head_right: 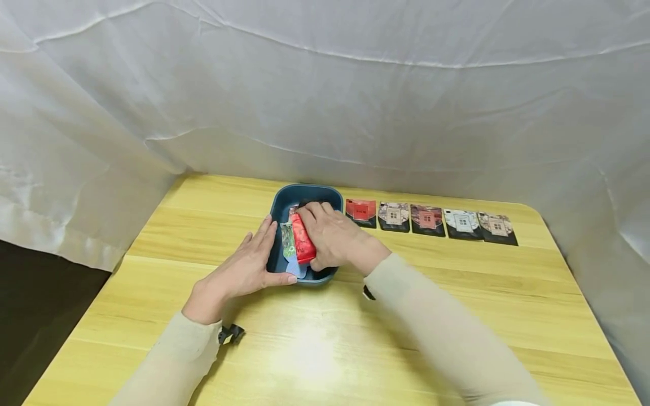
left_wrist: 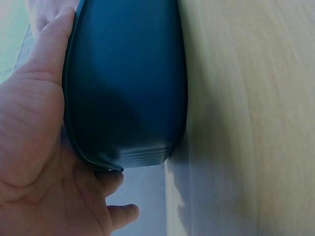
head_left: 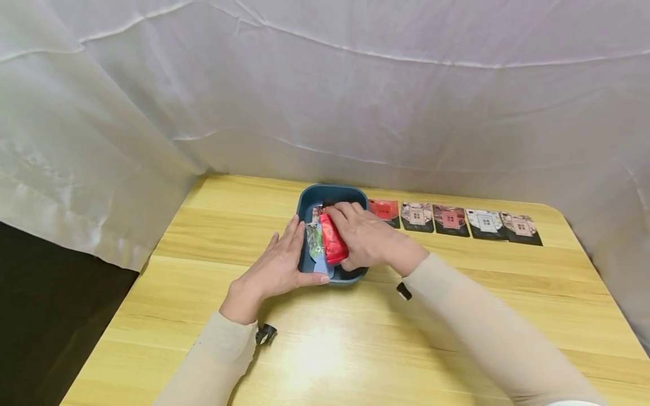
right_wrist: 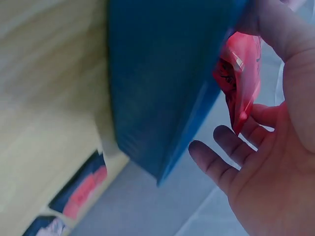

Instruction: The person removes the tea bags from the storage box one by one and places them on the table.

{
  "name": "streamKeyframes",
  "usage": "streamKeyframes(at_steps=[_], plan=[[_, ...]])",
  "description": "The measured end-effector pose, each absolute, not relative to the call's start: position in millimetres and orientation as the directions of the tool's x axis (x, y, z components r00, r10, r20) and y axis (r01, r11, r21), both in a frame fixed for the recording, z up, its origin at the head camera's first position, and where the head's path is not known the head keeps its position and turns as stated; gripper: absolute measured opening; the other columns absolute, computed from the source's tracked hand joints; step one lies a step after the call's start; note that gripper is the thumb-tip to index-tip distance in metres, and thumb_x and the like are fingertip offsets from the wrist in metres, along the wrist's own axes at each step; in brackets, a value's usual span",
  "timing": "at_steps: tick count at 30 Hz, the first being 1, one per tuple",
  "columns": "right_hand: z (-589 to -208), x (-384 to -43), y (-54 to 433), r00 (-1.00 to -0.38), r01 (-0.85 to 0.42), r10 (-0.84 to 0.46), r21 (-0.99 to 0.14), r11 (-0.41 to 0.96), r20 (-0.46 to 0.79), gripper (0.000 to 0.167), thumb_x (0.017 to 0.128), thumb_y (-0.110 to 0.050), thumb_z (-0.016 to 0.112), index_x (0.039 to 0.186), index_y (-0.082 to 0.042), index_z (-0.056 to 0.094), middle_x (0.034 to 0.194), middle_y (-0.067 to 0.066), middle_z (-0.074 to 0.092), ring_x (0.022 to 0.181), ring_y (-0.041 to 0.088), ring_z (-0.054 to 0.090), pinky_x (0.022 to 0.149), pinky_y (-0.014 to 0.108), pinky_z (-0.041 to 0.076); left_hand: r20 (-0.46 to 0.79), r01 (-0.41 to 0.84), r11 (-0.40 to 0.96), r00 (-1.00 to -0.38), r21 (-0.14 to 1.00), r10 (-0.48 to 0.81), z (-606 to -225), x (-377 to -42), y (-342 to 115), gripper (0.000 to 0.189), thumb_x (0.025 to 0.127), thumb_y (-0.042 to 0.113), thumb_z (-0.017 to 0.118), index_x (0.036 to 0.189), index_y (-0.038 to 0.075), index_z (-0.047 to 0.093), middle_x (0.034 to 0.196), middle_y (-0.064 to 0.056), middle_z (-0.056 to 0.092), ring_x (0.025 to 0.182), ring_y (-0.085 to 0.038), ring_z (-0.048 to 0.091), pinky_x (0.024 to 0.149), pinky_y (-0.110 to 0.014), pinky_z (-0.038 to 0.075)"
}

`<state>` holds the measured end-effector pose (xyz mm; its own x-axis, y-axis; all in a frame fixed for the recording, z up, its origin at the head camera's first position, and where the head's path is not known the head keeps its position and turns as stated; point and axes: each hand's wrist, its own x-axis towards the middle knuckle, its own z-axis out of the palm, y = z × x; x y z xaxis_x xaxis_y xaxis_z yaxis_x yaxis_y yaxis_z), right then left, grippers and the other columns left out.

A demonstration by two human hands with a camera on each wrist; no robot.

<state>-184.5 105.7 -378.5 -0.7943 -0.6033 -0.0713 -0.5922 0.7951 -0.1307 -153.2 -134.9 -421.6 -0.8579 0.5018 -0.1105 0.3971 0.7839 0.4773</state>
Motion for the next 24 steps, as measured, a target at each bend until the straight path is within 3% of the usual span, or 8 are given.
streamKeyframes(at_steps=[7,16,24], plan=[[-363.0,-187.4,133.8,-0.835,-0.533,-0.547,-0.171,0.829,-0.051,0.114,0.074,-0.043,0.09,0.161,-0.001,0.029,0.16,0.018,0.036,0.144,0.037,0.038,0.125,0.053,0.036,-0.108,0.395,0.792,-0.863,0.466,0.494,-421.5,-154.8,-135.1,0.137,0.08,0.086,0.066,0.169,0.003,0.004,0.178,-0.013,-0.009,0.166,-0.027,-0.003,0.133,-0.056,0.005],[-358.9,-182.3,181.4,-0.878,-0.474,-0.479,-0.148,0.868,0.0,0.112,0.073,-0.045,0.088,0.157,0.003,0.032,0.153,0.023,0.04,0.137,0.04,0.042,0.118,0.057,0.043,-0.102,0.407,0.822,-0.871,0.399,0.481,-422.2,-154.0,-130.5,0.139,0.079,0.09,0.063,0.169,0.001,0.006,0.178,-0.015,-0.007,0.165,-0.029,-0.006,0.133,-0.053,0.001],[-357.7,-172.7,222.6,-0.906,-0.412,-0.418,-0.086,0.907,-0.07,0.109,0.074,-0.039,0.09,0.155,0.007,0.034,0.149,0.027,0.043,0.134,0.045,0.045,0.115,0.061,0.044,-0.079,0.42,0.82,-0.872,0.389,0.484,-422.8,-152.3,-129.0,0.139,0.079,0.089,0.064,0.168,-0.001,0.008,0.177,-0.019,-0.005,0.165,-0.031,-0.007,0.133,-0.051,0.004]])
